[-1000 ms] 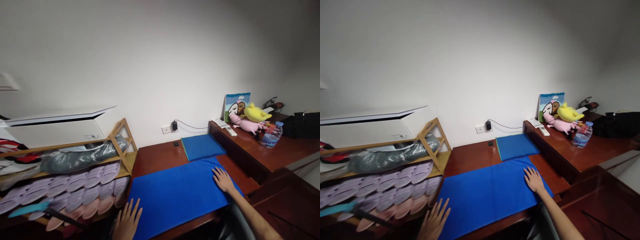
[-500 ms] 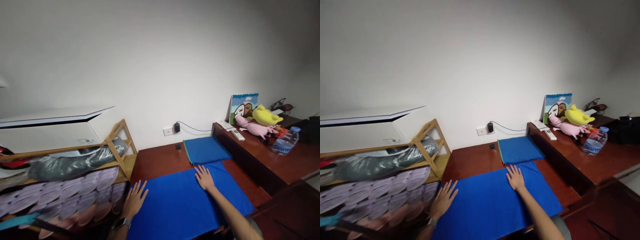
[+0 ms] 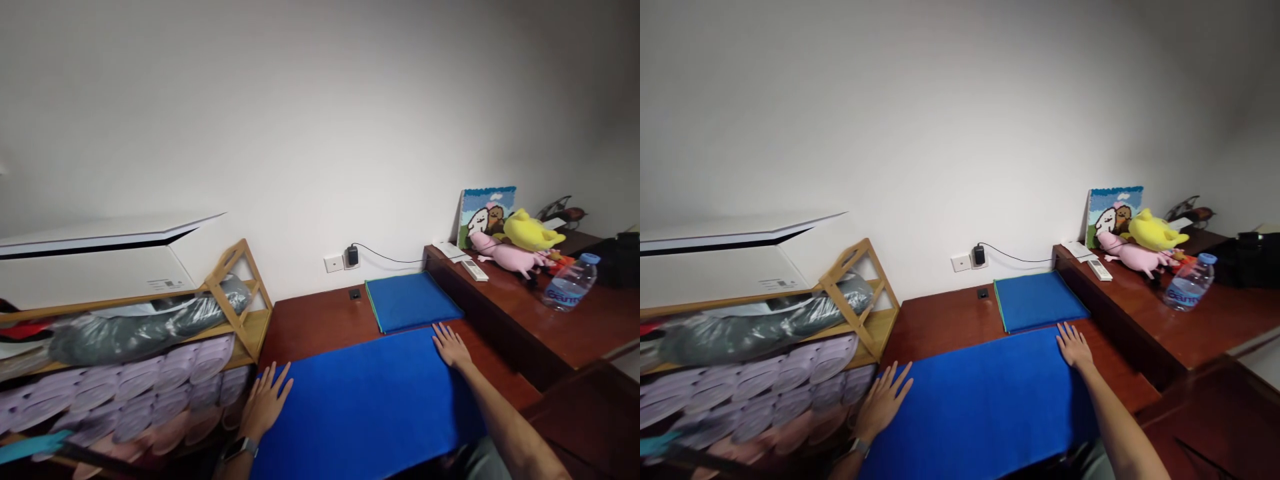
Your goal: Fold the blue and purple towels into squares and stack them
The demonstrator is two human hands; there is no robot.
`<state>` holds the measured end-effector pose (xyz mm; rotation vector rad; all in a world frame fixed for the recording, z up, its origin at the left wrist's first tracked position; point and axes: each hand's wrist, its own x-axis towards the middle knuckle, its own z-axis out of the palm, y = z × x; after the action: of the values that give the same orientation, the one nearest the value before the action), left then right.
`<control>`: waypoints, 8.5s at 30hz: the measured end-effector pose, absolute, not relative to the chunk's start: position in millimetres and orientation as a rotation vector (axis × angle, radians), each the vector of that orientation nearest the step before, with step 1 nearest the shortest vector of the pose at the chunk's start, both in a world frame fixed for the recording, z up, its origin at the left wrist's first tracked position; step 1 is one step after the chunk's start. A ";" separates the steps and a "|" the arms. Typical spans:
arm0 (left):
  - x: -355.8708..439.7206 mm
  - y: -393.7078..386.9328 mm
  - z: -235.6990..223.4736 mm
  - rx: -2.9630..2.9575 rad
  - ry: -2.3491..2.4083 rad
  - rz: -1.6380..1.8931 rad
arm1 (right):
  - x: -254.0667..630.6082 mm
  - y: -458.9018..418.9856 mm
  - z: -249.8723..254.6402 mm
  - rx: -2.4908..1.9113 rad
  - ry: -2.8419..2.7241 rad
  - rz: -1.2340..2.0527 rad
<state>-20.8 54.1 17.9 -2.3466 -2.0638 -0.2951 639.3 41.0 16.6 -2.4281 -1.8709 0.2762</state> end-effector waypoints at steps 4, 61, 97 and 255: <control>-27.6 53.8 18.6 -2.389 -2.025 -0.298 | 625.4 38.4 42.7 -2.535 -1.834 0.316; -49.5 50.2 13.5 -2.352 -2.057 -0.247 | 478.5 29.9 39.3 -1.987 -2.170 0.343; 17.5 -93.0 18.1 -2.445 -2.056 -0.365 | 417.5 -80.8 44.8 -1.897 -2.155 0.363; 26.4 49.9 67.1 -2.154 -1.948 -0.279 | 659.8 33.3 37.4 -2.324 -1.636 0.383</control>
<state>26.4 49.9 67.1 -2.1536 -1.9482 -0.2792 659.8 33.3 37.4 -2.3238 -1.6365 0.3826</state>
